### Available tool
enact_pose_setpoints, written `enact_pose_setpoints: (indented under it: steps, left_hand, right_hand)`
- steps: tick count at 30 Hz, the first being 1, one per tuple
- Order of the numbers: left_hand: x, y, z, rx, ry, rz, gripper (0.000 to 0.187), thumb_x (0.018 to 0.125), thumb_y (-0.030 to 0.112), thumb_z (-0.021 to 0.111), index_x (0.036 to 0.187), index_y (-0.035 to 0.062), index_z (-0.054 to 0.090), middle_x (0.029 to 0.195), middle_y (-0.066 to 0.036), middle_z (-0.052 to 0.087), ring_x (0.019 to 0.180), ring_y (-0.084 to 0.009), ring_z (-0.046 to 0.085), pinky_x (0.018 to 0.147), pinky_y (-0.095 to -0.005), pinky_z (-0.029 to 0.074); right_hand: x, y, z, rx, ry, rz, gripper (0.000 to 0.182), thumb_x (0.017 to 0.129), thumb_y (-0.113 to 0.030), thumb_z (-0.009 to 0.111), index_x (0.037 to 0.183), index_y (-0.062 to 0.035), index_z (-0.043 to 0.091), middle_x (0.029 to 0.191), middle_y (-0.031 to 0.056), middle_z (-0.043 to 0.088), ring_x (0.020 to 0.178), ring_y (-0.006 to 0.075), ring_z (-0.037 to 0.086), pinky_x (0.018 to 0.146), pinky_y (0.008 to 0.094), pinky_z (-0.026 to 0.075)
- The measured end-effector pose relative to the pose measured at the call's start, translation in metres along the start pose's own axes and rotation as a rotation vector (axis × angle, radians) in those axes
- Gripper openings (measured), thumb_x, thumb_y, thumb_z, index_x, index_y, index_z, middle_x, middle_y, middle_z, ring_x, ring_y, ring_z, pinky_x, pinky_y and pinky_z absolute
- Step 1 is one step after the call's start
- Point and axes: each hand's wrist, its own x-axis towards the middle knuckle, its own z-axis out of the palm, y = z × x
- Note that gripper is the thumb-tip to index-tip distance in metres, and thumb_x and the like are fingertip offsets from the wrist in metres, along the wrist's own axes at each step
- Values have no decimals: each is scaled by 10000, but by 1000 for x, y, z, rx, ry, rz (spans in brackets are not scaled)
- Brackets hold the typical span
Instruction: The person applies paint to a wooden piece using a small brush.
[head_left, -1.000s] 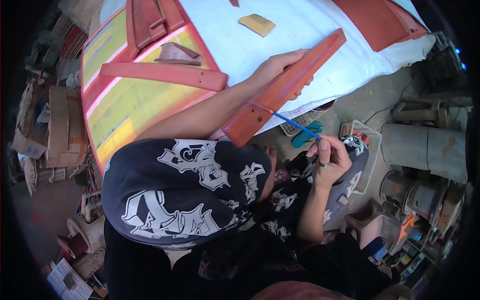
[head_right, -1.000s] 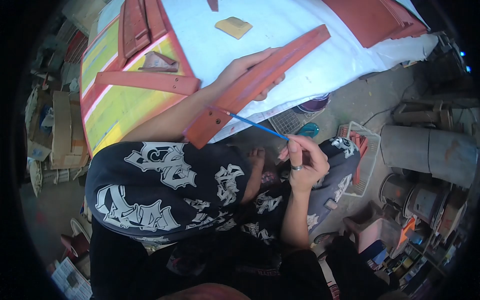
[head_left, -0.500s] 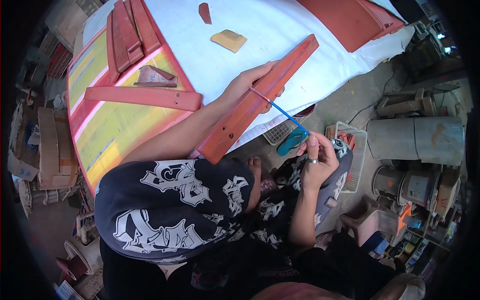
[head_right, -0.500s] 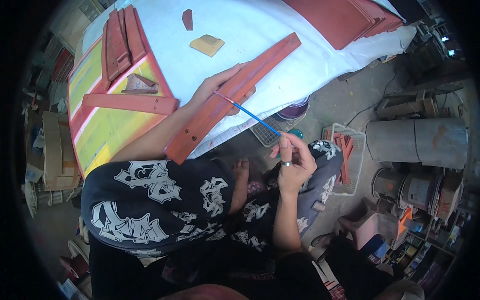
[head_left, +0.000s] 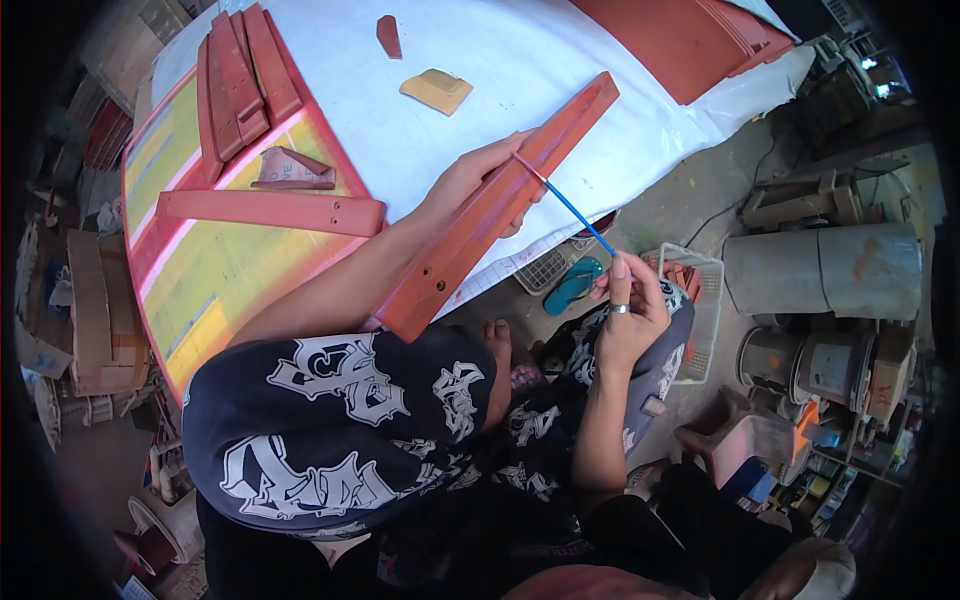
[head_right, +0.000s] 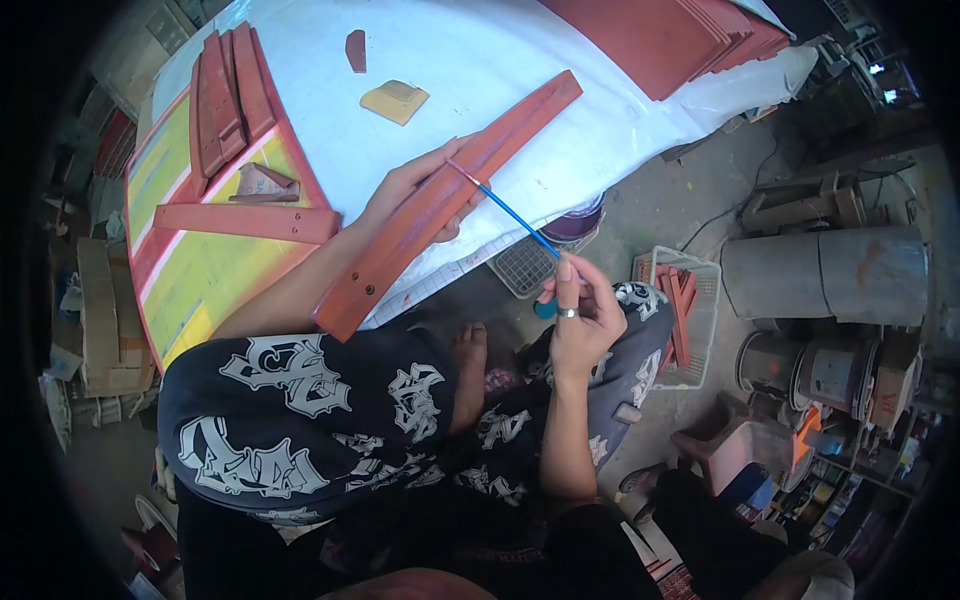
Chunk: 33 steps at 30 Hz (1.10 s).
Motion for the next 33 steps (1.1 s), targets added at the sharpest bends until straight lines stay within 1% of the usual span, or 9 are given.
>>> enact_pose_setpoints:
  steps: [9, 18, 21, 22, 25, 26, 29, 30, 33]
  left_hand:
    - [2, -1, 1, 20, 97, -48, 486, 1011, 406, 396, 1425, 151, 385, 908, -87, 548, 699, -79, 545, 447, -180, 418]
    - [0, 3, 7, -55, 31, -59, 514, 1008, 417, 398, 1441, 142, 362, 923, -85, 537, 744, -70, 565, 454, -168, 471]
    - [1, 2, 10, 2, 69, -40, 505, 1025, 415, 317, 1461, 161, 329, 849, -63, 533, 532, -73, 471, 451, -199, 380]
    - [1, 3, 11, -15, 90, -52, 505, 1025, 413, 319, 1462, 161, 328, 848, -63, 533, 537, -73, 472, 452, -198, 382]
    - [0, 4, 14, -51, 139, -81, 503, 1023, 410, 327, 1460, 160, 329, 848, -62, 534, 553, -71, 477, 455, -196, 390]
    - [0, 5, 14, -50, 141, -83, 502, 1022, 410, 331, 1457, 161, 333, 849, -62, 535, 559, -70, 479, 456, -194, 394]
    - [2, 2, 9, 0, 96, -62, 495, 1019, 412, 341, 1448, 165, 345, 855, -66, 538, 569, -69, 483, 460, -194, 402]
    - [2, 1, 7, 28, 75, -46, 492, 1018, 413, 344, 1445, 167, 350, 857, -67, 540, 572, -69, 484, 461, -194, 404]
    - [1, 1, 5, -82, 63, -63, 475, 1007, 405, 394, 1395, 133, 404, 893, -90, 540, 689, -77, 547, 443, -190, 498]
  right_hand:
    - [13, 0, 5, -25, 40, 14, 161, 917, -76, 636, 1036, 29, 661, 730, 63, 651, 614, 83, 596, 557, 196, 457]
    - [28, 11, 2, 47, 129, 51, 162, 922, -88, 629, 1031, 29, 651, 737, 52, 644, 602, 79, 573, 559, 191, 441]
    - [31, 24, -17, 241, 227, 128, 160, 925, -97, 623, 1026, 25, 644, 738, 44, 636, 607, 77, 554, 564, 193, 427]
    - [31, 29, -25, 314, 278, 181, 178, 940, -133, 603, 1042, 11, 623, 732, 14, 596, 608, 73, 510, 570, 207, 409]
    - [33, 31, -51, 671, 299, 277, 194, 958, -165, 579, 1074, -11, 597, 739, -11, 549, 620, 70, 475, 585, 219, 400]
    - [34, 31, -57, 731, 308, 298, 197, 971, -182, 558, 1092, -28, 576, 752, -24, 514, 636, 67, 454, 600, 223, 389]
    - [40, 28, -69, 823, 290, 279, 190, 974, -181, 553, 1089, -32, 577, 769, -25, 521, 651, 62, 460, 608, 221, 390]
    - [42, 25, -68, 788, 257, 263, 206, 969, -184, 564, 1099, -24, 572, 776, -19, 520, 664, 68, 470, 613, 222, 392]
    - [68, 11, -58, 580, 157, 238, 219, 962, -180, 576, 1108, -17, 574, 769, -11, 523, 672, 80, 485, 622, 224, 395]
